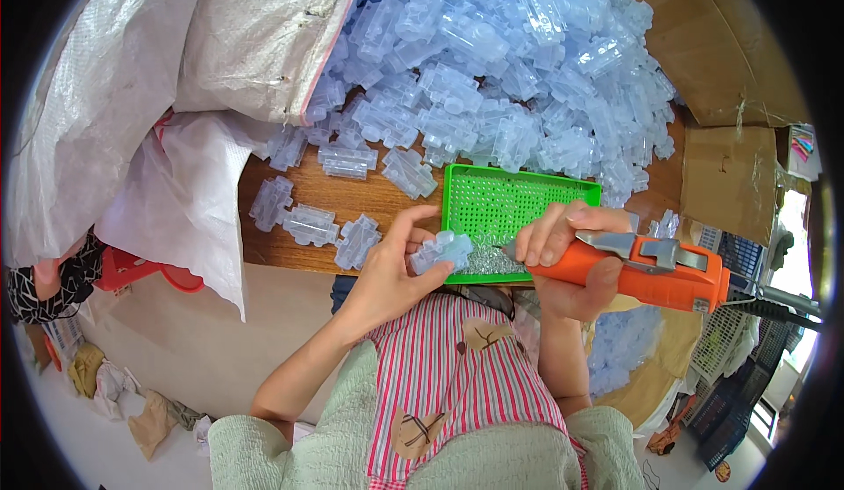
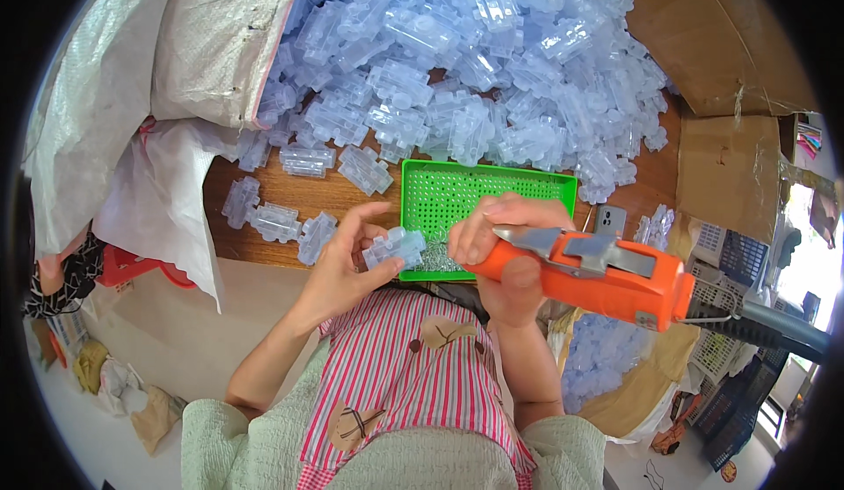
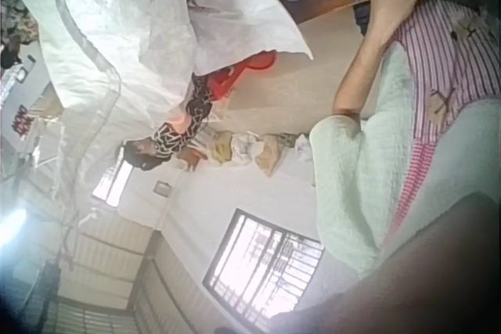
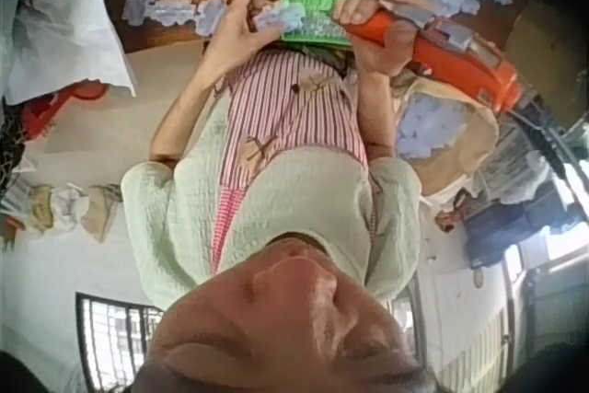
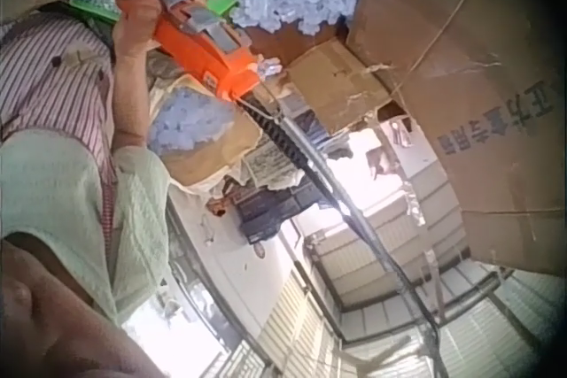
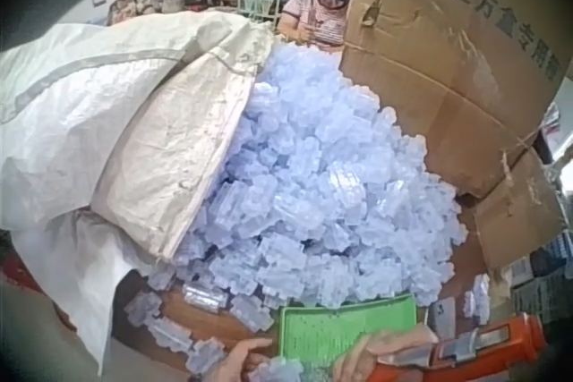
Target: Using an electric screwdriver to assemble small transparent plastic toy components at a factory workbench.
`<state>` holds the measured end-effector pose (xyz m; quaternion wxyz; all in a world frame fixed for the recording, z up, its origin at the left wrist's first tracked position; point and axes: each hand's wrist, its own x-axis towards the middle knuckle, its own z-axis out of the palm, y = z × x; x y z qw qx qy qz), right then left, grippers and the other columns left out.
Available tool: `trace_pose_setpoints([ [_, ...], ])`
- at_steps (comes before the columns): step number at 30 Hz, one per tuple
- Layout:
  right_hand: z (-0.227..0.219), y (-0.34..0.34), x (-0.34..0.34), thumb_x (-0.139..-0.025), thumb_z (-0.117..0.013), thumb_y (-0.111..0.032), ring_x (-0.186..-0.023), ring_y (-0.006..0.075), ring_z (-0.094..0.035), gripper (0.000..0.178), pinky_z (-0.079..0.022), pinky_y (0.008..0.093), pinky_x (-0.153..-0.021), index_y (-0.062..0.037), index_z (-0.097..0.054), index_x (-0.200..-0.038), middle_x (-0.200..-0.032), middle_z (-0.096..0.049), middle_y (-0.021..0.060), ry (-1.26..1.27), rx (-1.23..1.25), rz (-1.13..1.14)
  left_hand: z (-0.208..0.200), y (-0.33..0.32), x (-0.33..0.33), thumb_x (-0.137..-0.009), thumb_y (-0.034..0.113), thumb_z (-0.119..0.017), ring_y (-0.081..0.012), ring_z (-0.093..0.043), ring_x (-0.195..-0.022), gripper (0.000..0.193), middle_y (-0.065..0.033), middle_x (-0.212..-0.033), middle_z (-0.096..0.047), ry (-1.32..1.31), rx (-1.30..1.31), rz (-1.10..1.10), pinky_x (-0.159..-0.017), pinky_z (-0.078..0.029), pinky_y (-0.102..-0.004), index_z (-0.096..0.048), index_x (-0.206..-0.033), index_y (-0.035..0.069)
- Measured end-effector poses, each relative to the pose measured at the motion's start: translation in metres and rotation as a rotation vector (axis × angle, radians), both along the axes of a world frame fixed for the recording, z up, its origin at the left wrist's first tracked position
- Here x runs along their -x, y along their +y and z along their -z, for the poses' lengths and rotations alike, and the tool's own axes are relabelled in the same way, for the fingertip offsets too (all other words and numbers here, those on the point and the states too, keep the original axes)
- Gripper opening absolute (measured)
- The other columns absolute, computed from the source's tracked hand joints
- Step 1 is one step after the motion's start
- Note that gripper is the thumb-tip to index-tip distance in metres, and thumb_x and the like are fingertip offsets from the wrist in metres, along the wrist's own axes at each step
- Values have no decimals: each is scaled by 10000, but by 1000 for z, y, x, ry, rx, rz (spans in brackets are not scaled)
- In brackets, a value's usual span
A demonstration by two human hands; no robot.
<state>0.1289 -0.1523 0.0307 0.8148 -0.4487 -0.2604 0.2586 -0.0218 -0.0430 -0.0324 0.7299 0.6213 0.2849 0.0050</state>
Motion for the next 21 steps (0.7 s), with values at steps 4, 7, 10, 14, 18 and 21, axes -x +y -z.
trace_pose_setpoints([
  [4,13,-1,1,-889,-570,-435,-635,176,-499,479,-441,320,-522,-5,-475,-1075,-715,-509,75,-138,8,-129,16,-5,1,-780,-12,-684,-86,-548,-864,430,-39,-947,-569,47,56,-30,-733,-471,-225,-440,-1133,17],
  [7,14,0,3,-881,-587,-427,-631,174,-497,472,-441,319,-526,-4,-491,-1066,-715,-508,72,-126,45,-180,21,-7,0,-779,101,-706,-56,-512,-698,335,-42,-875,-604,-50,56,-118,-577,-423,-212,-522,-1045,14],
  [10,18,3,5,-860,-615,-438,-615,167,-498,490,-437,311,-513,3,-516,-1051,-694,-508,64,-126,54,-193,18,-4,-1,-781,97,-705,-41,-498,-683,336,-36,-876,-602,-11,92,-97,-571,-414,-202,-522,-1051,15],
  [14,22,8,9,-843,-641,-438,-588,157,-498,491,-434,296,-483,1,-538,-1034,-672,-514,61,-190,94,-149,18,-4,0,-809,-23,-655,-81,-567,-849,323,-53,-970,-570,-6,149,-48,-715,-514,-224,-481,-1080,1],
  [18,37,11,12,-847,-600,-145,-585,154,-532,219,-454,275,-534,40,-581,-961,-685,-556,76,-173,0,-138,17,-4,-1,-815,-21,-651,-82,-573,-855,306,-57,-976,-579,-31,164,-75,-723,-516,-227,-492,-1077,-6],
  [21,45,11,14,-837,-603,-153,-585,166,-531,212,-453,273,-535,47,-580,-902,-682,-551,90,-143,-122,-146,16,-3,-1,-820,-19,-648,-84,-577,-869,297,-63,-984,-588,-57,295,-131,-733,-515,-230,-501,-1078,-13],
])
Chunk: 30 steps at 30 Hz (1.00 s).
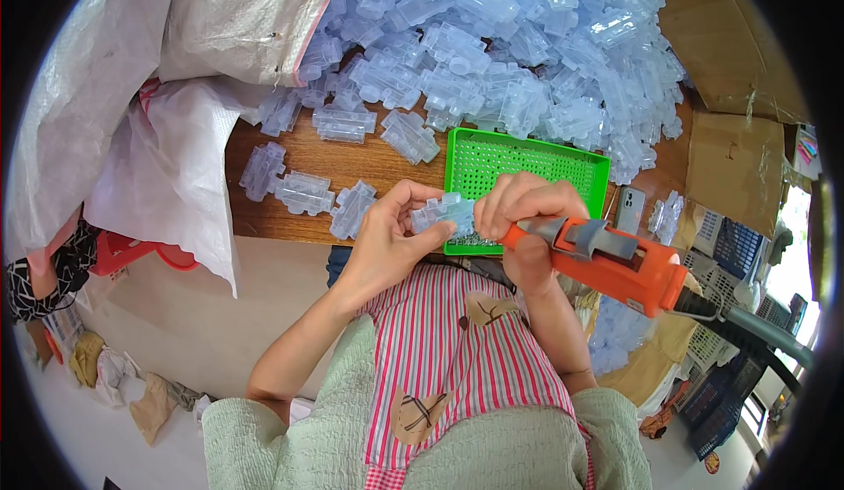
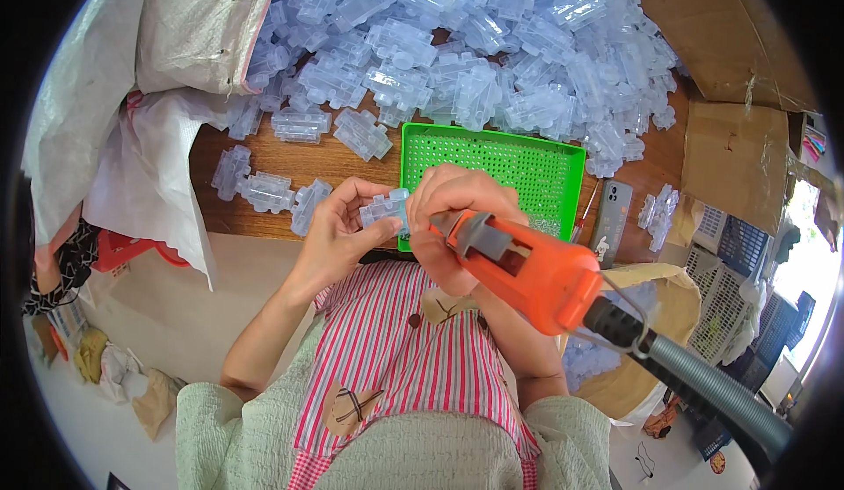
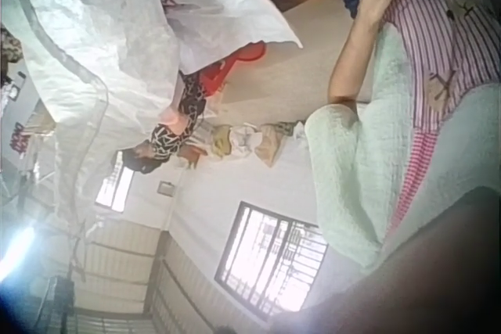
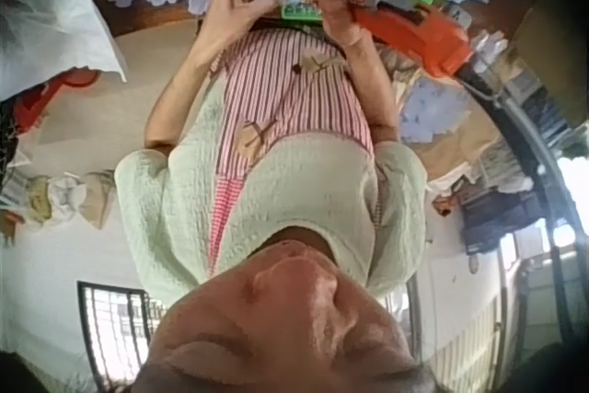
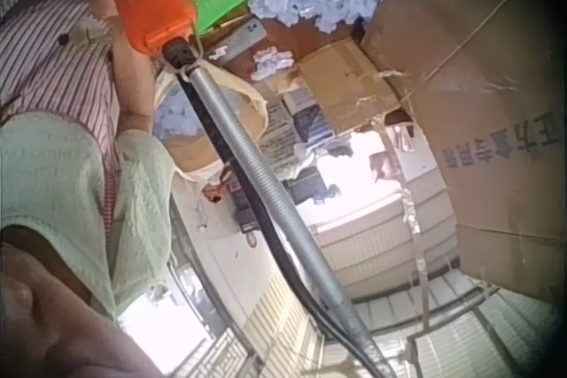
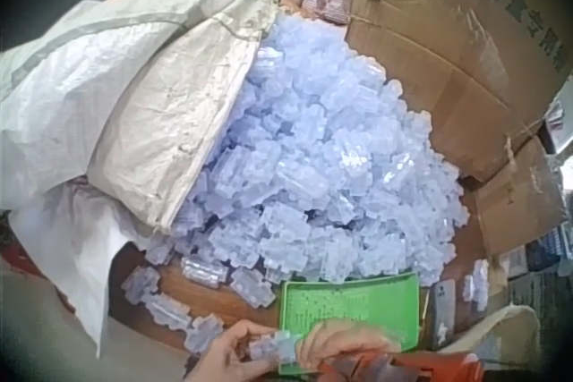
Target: Using an electric screwdriver to assemble small transparent plastic toy components at a factory workbench.
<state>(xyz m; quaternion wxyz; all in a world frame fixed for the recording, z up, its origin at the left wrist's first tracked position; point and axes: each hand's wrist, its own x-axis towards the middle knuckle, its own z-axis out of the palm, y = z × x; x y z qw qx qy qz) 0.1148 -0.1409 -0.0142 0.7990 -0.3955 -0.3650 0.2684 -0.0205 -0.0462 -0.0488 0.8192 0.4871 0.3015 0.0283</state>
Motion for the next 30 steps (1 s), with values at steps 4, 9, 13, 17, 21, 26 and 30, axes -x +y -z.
trace_pose_setpoints([
  [4,2,-1,3,-841,-675,-354,-556,166,-499,389,-437,289,-474,-4,-533,-936,-657,-522,83,-55,94,26,0,1,0,-822,-17,-648,-85,-580,-876,302,-67,-996,-595,-19,9,-7,-746,-511,-228,-504,-1087,-12],
  [9,-14,-6,0,-844,-674,-333,-552,164,-501,400,-431,290,-473,6,-542,-1009,-658,-520,74,-219,344,-43,-2,7,-2,-828,-31,-614,-67,-574,-859,304,-60,-993,-592,-1,59,25,-742,-496,-216,-504,-1111,-18],
  [13,-30,3,-4,-821,-669,-135,-549,128,-552,257,-440,255,-495,43,-597,-991,-651,-577,55,195,128,-62,-18,8,-5,-832,-21,-603,-50,-565,-826,322,-35,-962,-586,-14,20,74,-713,-491,-208,-486,-1132,-13],
  [17,-33,5,-20,-827,-682,-163,-540,116,-533,258,-433,253,-490,30,-591,-972,-649,-559,58,110,159,-181,-27,6,-7,-821,-10,-618,-25,-526,-737,371,0,-907,-568,149,-277,44,-656,-473,-190,-456,-1155,4],
  [21,-11,7,-25,-843,-658,-275,-565,122,-507,356,-423,267,-503,17,-522,-996,-668,-514,50,11,265,30,-15,8,-4,-811,-11,-628,-12,-494,-698,438,10,-870,-543,117,-237,104,-635,-449,-168,-437,-1204,3],
  [26,25,15,-26,-871,-614,-340,-566,149,-479,400,-428,300,-510,-1,-485,-1040,-650,-484,60,-36,224,111,-5,3,-3,-812,8,-624,-37,-514,-727,504,-20,-901,-510,45,-144,74,-645,-459,-183,-426,-1275,9],
  [30,35,17,-28,-873,-607,-336,-559,151,-476,374,-435,302,-509,-16,-473,-1011,-640,-474,59,-42,228,150,-11,-4,-5,-836,-36,-596,-42,-544,-790,446,-20,-971,-507,56,-43,-97,-710,-494,-192,-444,-1254,-3],
])
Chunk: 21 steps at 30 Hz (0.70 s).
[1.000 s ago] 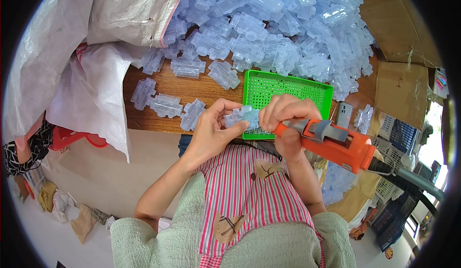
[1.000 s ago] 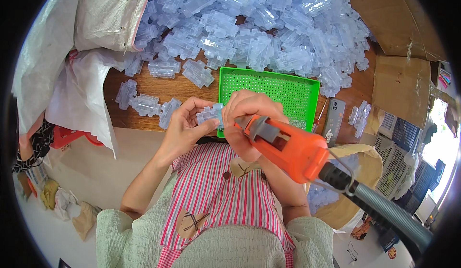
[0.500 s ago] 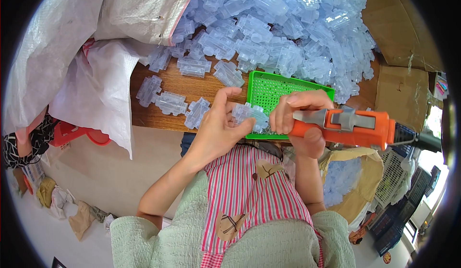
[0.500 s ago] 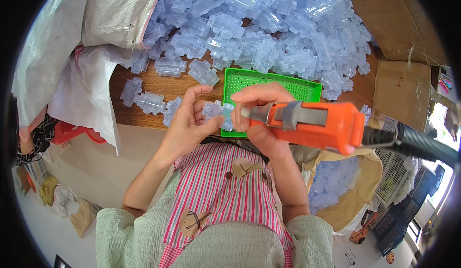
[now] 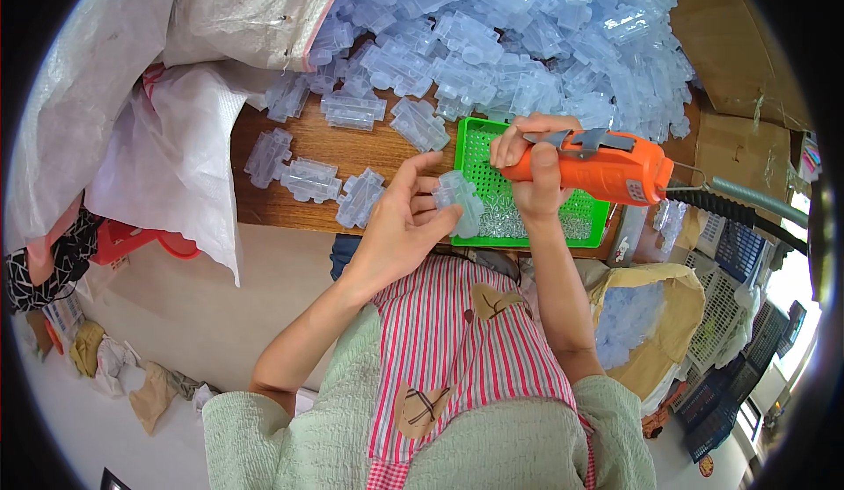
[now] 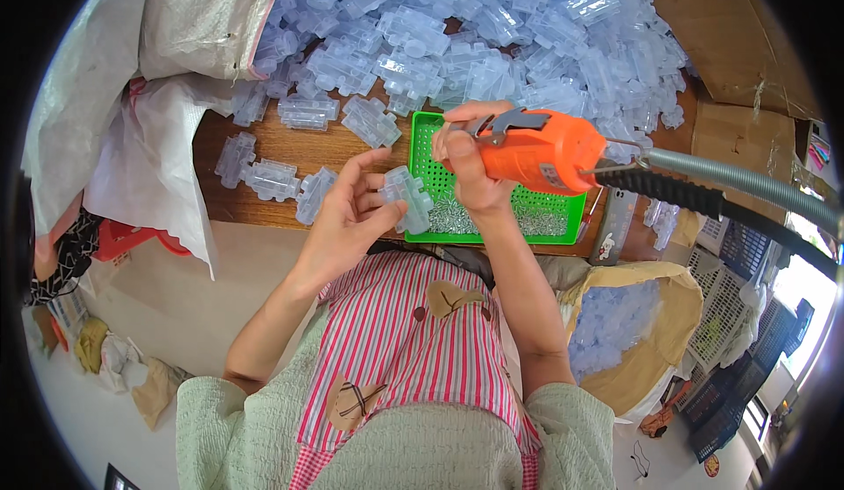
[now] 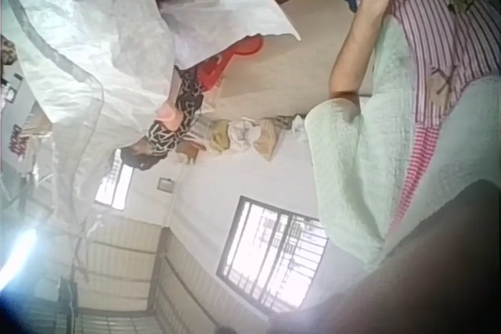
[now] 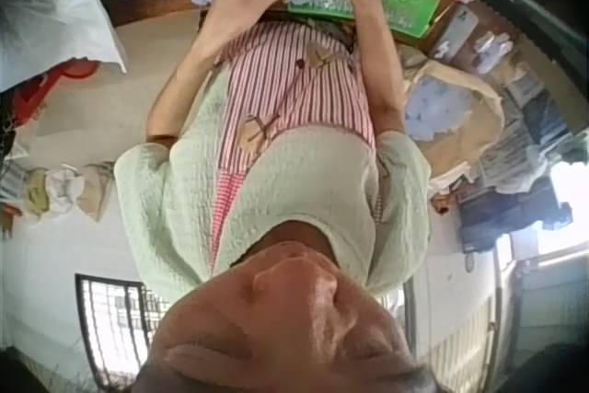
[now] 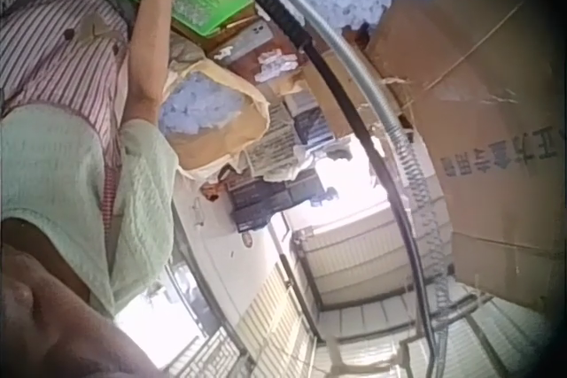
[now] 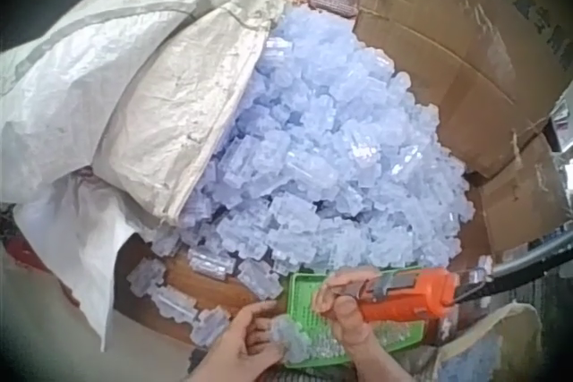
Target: Using an electric screwdriver to assemble small transparent plastic toy components at a factory workbench.
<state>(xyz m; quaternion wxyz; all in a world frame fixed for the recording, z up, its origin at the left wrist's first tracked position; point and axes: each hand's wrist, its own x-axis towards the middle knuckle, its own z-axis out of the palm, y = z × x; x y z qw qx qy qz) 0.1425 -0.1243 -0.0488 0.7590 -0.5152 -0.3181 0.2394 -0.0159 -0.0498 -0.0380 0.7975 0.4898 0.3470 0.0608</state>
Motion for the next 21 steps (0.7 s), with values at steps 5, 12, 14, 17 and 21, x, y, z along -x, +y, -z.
trace_pose_setpoints([
  [5,4,2,0,-872,-606,-324,-551,151,-472,355,-432,301,-499,-19,-467,-992,-636,-469,59,-25,-3,-11,3,5,0,-831,20,-633,-84,-585,-818,403,-62,-1014,-528,3,50,60,-706,-513,-220,-468,-1196,-31],
  [12,1,-1,1,-876,-595,-334,-570,158,-479,375,-436,313,-512,-12,-485,-1034,-650,-476,60,2,5,1,8,2,1,-824,56,-657,-102,-596,-821,399,-83,-1022,-530,-16,65,43,-672,-494,-214,-485,-1174,-29],
  [14,-13,-4,-1,-860,-634,-295,-555,140,-478,367,-426,296,-497,-2,-503,-1036,-652,-490,55,42,-89,-29,6,2,0,-825,52,-657,-100,-595,-819,393,-80,-1018,-529,-27,79,43,-670,-493,-212,-487,-1170,-28],
  [17,-59,-8,7,-831,-693,-314,-541,140,-480,407,-403,282,-463,10,-560,-1039,-646,-510,60,110,-145,-113,4,3,2,-828,41,-655,-96,-592,-817,381,-74,-1014,-528,-34,96,37,-667,-494,-208,-490,-1164,-26],
  [21,-70,-15,21,-813,-707,-345,-549,151,-486,433,-401,290,-453,14,-591,-1026,-641,-521,72,171,-192,-139,6,3,1,-825,23,-654,-94,-587,-820,377,-70,-1021,-532,-58,57,51,-677,-498,-205,-489,-1159,-30],
])
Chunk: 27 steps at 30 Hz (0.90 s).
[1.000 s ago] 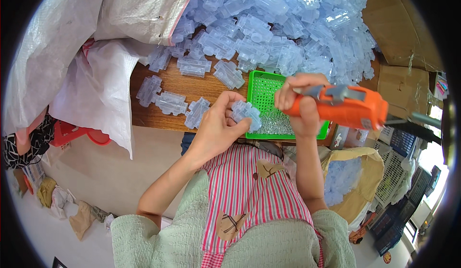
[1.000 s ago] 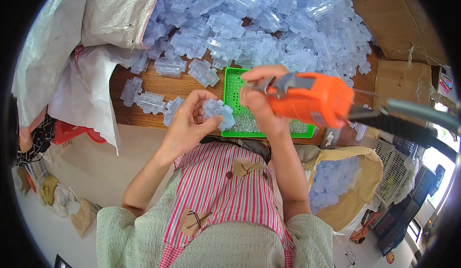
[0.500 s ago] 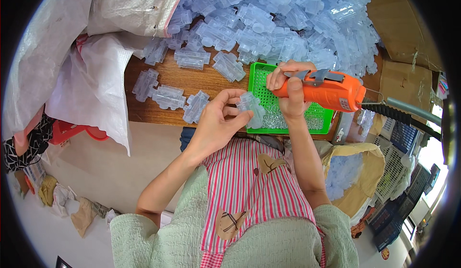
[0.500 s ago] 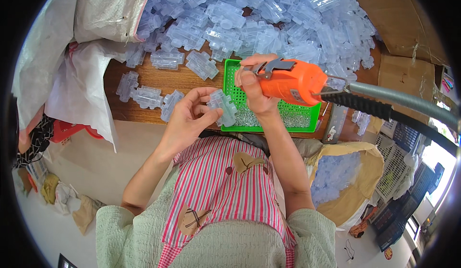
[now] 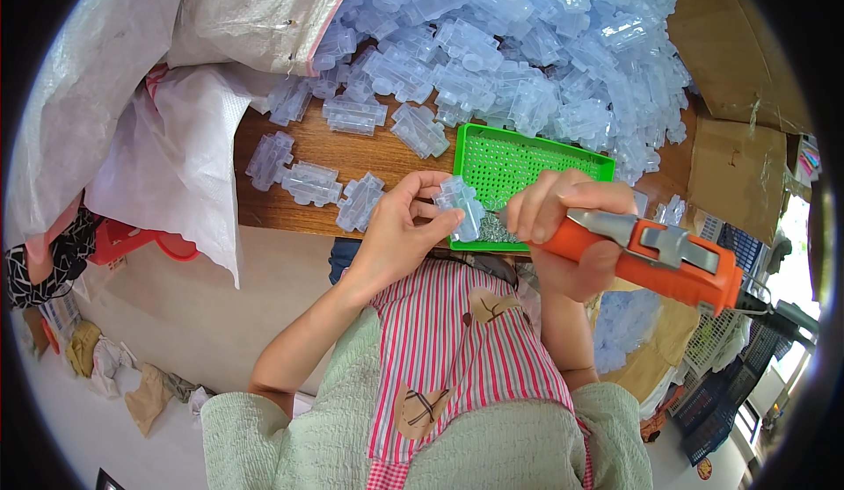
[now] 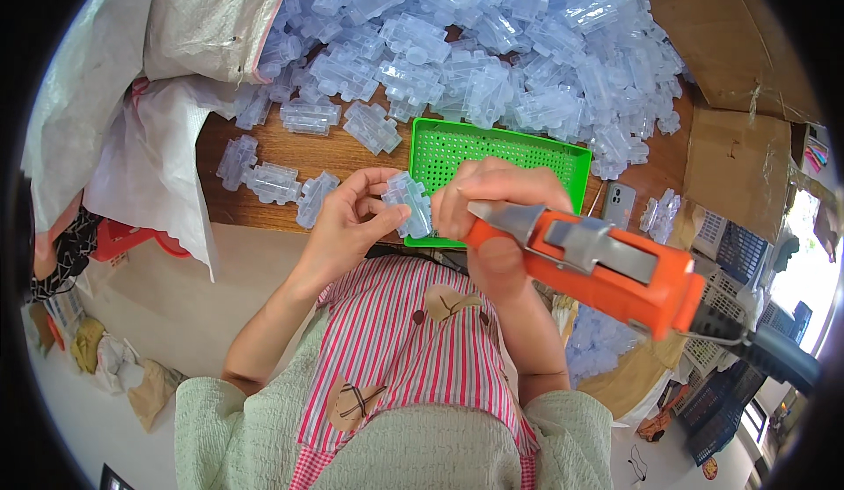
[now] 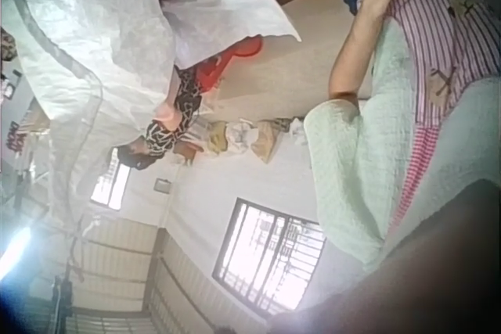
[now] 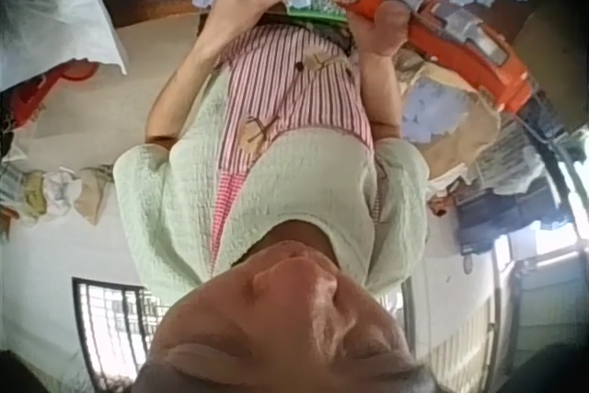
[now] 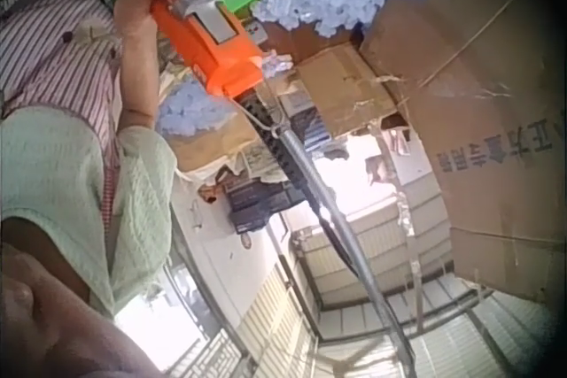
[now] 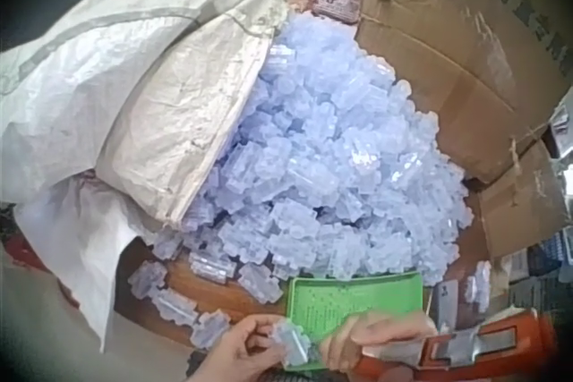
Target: Using an electric screwdriver to assemble small transparent plastic toy components at a factory workbench.
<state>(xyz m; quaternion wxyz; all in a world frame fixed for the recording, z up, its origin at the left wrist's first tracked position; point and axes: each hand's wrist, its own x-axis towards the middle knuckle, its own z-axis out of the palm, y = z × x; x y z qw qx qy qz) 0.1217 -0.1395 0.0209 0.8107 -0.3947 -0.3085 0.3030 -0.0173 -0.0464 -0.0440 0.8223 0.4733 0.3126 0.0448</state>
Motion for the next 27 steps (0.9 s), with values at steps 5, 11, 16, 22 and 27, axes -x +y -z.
trace_pose_setpoints([
  [5,19,-1,-1,-877,-596,-424,-595,176,-499,463,-429,317,-505,-10,-532,-1073,-699,-525,73,-109,59,-102,-1,1,-1,-817,12,-659,-88,-583,-826,386,-71,-1011,-538,8,26,5,-693,-495,-201,-489,-1161,-35],
  [11,24,10,9,-843,-664,-368,-578,168,-499,409,-435,300,-490,-8,-534,-986,-687,-520,74,-124,106,-67,2,1,-1,-805,7,-674,-81,-581,-810,405,-73,-994,-537,-18,10,-20,-700,-495,-201,-494,-1165,-38],
  [16,26,7,9,-831,-682,-361,-571,160,-509,418,-433,289,-490,-4,-528,-985,-659,-529,73,-310,133,-50,2,2,-1,-804,9,-677,-81,-584,-807,406,-81,-1007,-543,-11,-49,-10,-706,-499,-203,-500,-1165,-44],
  [22,13,9,6,-847,-663,-232,-560,137,-564,264,-439,244,-495,-19,-608,-994,-688,-584,52,-126,165,-22,2,2,2,-805,8,-654,-112,-584,-846,452,-81,-995,-576,8,-15,-45,-734,-505,-228,-459,-1212,-20],
  [27,36,15,-21,-880,-599,-388,-551,152,-469,431,-425,305,-495,-15,-471,-1055,-618,-470,51,-147,110,68,-2,3,9,-809,26,-621,-99,-586,-844,395,-67,-963,-604,17,-32,52,-750,-505,-237,-503,-1184,-9],
])
